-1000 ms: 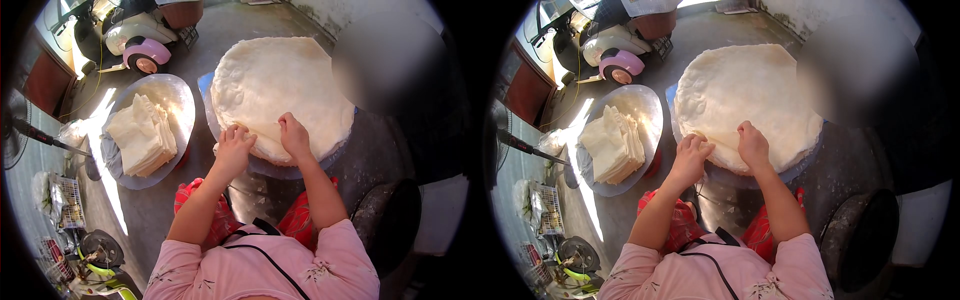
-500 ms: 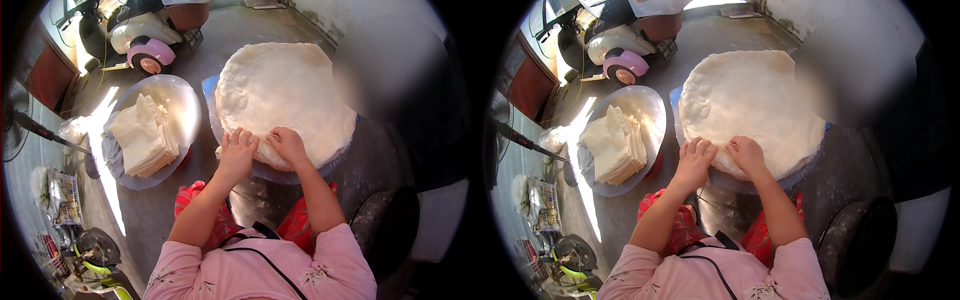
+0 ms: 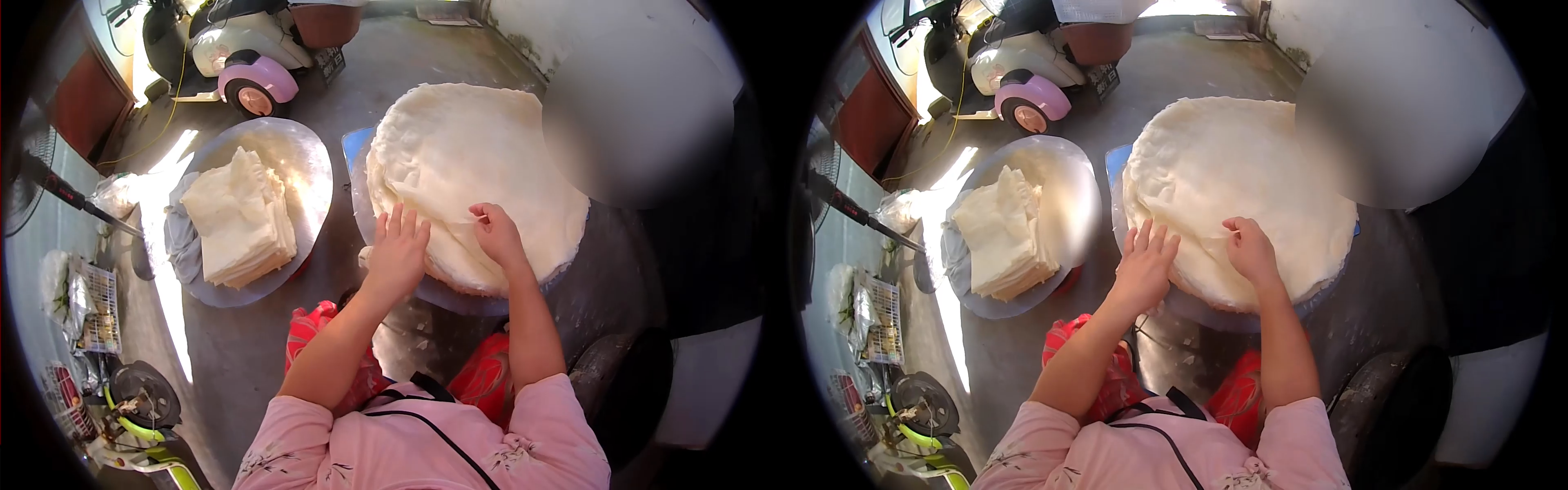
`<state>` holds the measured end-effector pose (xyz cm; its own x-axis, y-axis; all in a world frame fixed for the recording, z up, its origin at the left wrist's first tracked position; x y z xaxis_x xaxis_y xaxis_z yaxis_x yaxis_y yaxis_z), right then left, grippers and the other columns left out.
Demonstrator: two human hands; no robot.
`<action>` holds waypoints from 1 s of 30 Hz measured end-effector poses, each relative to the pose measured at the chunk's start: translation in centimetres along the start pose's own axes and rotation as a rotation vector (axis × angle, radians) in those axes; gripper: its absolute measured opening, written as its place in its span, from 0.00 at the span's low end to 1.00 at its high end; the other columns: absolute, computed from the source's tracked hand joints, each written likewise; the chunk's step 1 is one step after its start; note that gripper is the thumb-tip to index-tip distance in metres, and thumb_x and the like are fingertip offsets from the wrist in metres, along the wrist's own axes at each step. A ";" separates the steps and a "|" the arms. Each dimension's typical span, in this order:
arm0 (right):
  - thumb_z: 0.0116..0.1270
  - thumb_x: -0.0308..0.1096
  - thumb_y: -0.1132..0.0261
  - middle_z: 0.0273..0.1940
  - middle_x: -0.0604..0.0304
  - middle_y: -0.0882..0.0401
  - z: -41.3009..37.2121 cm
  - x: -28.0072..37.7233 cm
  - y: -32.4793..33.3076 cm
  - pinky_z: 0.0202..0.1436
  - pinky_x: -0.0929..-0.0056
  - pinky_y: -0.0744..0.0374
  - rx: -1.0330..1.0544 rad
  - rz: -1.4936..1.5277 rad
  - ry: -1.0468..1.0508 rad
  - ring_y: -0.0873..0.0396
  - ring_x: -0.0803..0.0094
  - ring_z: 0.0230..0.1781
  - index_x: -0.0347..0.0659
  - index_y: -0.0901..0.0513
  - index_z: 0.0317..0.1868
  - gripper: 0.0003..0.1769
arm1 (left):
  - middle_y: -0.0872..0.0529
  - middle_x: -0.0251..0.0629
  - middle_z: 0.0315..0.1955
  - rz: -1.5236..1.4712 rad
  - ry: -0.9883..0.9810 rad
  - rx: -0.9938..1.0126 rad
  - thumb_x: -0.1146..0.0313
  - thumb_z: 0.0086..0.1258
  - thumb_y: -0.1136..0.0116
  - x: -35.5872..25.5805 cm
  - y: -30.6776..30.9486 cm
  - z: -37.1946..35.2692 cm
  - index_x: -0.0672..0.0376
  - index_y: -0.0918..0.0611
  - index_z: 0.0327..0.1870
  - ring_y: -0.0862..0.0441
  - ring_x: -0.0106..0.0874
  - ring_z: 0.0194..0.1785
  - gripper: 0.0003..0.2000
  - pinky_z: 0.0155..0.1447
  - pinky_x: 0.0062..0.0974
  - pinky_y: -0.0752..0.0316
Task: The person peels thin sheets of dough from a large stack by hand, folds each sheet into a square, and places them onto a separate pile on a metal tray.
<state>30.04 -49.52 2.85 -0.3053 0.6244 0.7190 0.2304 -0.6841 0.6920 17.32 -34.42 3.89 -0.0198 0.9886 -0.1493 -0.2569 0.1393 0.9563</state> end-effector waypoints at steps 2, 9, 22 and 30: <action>0.55 0.29 0.41 0.52 0.57 0.25 -0.3 3.3 -1.0 0.50 0.67 0.25 0.130 0.091 0.349 0.22 0.63 0.46 0.43 0.22 0.46 0.16 | 0.32 0.43 0.62 0.031 0.071 -0.017 0.71 0.58 0.50 0.9 0.3 0.7 0.57 0.28 0.59 0.43 0.45 0.70 0.24 0.68 0.54 0.53; 0.55 0.36 0.36 0.46 0.60 0.23 0.8 10.1 -6.1 0.46 0.62 0.24 0.077 -0.490 0.397 0.22 0.62 0.45 0.47 0.23 0.47 0.17 | 0.30 0.33 0.62 0.037 0.132 -0.100 0.68 0.60 0.52 3.2 -0.2 1.7 0.56 0.24 0.56 0.40 0.44 0.69 0.21 0.67 0.57 0.57; 0.62 0.40 0.42 0.38 0.54 0.18 10.8 -2.8 2.9 0.43 0.64 0.24 -0.073 -0.258 -0.105 0.21 0.59 0.41 0.43 0.22 0.44 0.14 | 0.36 0.38 0.66 0.118 0.246 0.226 0.69 0.62 0.55 2.4 0.4 1.3 0.54 0.31 0.62 0.47 0.42 0.72 0.23 0.69 0.60 0.70; 0.46 0.43 0.28 0.54 0.55 0.25 15.7 -0.5 -1.2 0.52 0.71 0.27 -0.250 0.040 0.171 0.26 0.57 0.54 0.47 0.35 0.65 0.43 | 0.32 0.45 0.62 0.184 0.203 0.245 0.69 0.62 0.55 1.0 0.9 2.0 0.59 0.28 0.58 0.46 0.43 0.71 0.21 0.69 0.60 0.70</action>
Point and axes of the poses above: each hand's wrist, its own z-axis towards the middle knuckle, its own y-axis out of the back of the hand, x = y × z, the point moved 6 cm from there along z, towards the middle knuckle
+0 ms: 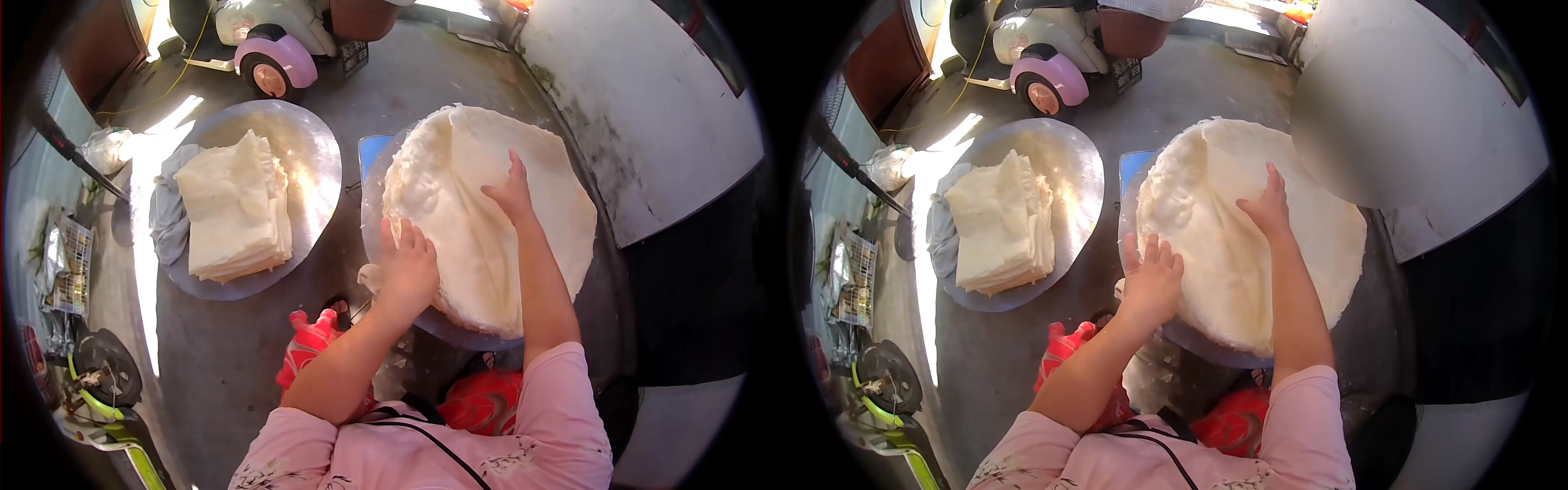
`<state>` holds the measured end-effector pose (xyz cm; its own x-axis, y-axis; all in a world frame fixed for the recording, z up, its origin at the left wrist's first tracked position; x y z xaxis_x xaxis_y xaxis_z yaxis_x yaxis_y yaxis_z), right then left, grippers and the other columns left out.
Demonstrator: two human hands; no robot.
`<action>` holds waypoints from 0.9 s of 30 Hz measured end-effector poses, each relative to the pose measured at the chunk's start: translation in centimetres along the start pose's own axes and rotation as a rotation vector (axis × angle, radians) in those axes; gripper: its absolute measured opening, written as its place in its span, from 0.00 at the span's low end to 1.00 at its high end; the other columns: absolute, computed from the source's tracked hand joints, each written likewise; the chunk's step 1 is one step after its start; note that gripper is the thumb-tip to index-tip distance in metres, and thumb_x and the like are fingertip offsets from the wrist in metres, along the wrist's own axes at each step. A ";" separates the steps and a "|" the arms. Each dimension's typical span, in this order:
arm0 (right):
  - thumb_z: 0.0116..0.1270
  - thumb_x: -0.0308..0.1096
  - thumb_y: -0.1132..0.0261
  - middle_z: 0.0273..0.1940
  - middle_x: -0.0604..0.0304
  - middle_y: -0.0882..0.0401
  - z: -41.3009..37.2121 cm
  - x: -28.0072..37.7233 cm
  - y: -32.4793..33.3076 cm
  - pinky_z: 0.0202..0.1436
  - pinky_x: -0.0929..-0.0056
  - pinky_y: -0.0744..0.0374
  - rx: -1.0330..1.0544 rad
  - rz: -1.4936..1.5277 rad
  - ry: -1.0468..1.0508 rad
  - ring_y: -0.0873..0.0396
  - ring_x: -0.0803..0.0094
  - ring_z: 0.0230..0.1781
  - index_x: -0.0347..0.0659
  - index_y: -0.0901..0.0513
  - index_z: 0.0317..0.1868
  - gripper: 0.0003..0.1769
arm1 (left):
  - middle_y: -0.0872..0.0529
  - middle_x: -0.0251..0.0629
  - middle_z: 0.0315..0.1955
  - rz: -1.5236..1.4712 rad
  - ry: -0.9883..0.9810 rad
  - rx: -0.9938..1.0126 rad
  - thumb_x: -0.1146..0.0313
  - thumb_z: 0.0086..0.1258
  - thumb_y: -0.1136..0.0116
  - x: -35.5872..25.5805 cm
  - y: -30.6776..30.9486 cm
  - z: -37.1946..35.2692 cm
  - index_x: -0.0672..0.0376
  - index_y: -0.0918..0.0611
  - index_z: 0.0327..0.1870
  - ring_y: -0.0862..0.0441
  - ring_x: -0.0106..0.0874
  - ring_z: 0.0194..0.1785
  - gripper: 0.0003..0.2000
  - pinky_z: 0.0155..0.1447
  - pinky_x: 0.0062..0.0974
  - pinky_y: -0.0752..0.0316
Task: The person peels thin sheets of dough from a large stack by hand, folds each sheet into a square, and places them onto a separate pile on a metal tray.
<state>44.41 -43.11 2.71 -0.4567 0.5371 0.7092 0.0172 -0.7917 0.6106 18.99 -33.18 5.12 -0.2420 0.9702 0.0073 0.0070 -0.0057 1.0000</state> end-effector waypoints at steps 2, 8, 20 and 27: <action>0.50 0.45 0.30 0.41 0.51 0.21 -0.3 6.7 0.4 0.45 0.66 0.25 0.040 -0.231 0.406 0.23 0.55 0.46 0.42 0.24 0.52 0.29 | 0.32 0.45 0.61 -0.009 0.009 -0.003 0.69 0.63 0.55 -0.1 -0.2 0.2 0.59 0.28 0.58 0.45 0.43 0.71 0.21 0.69 0.60 0.70; 0.62 0.49 0.41 0.19 0.47 0.29 1.4 6.7 2.9 0.29 0.58 0.31 0.078 -0.374 0.203 0.28 0.50 0.23 0.36 0.29 0.20 0.25 | 0.30 0.45 0.59 -0.047 0.052 0.040 0.68 0.64 0.56 0.1 0.0 0.6 0.59 0.27 0.58 0.44 0.44 0.70 0.20 0.69 0.60 0.67; 0.70 0.40 0.44 0.43 0.62 0.22 -3.9 8.4 28.0 0.48 0.77 0.25 -0.185 0.815 -0.187 0.23 0.75 0.45 0.34 0.24 0.50 0.17 | 0.22 0.47 0.47 -0.284 -0.126 -0.362 0.69 0.58 0.46 -3.0 1.9 -0.3 0.64 0.19 0.39 0.31 0.45 0.59 0.11 0.62 0.55 0.45; 0.71 0.41 0.45 0.41 0.63 0.22 -9.0 17.4 37.3 0.46 0.75 0.25 -0.303 0.864 0.073 0.23 0.76 0.43 0.35 0.23 0.44 0.15 | 0.28 0.54 0.55 -1.803 -0.296 0.617 0.55 0.54 0.31 -13.9 0.5 -6.1 0.68 0.33 0.61 0.30 0.46 0.60 0.37 0.59 0.40 0.32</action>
<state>29.08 -65.89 34.62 -0.4483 -0.2888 0.8460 0.1495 -0.9573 -0.2475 16.47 -48.09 5.59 -0.2075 -0.2633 -0.9421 0.2803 0.9067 -0.3152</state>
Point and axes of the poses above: each hand's wrist, its own z-axis towards the middle knuckle, its own y-axis out of the back of the hand, x = y × z, the point moved 6 cm from there along z, towards the middle knuckle
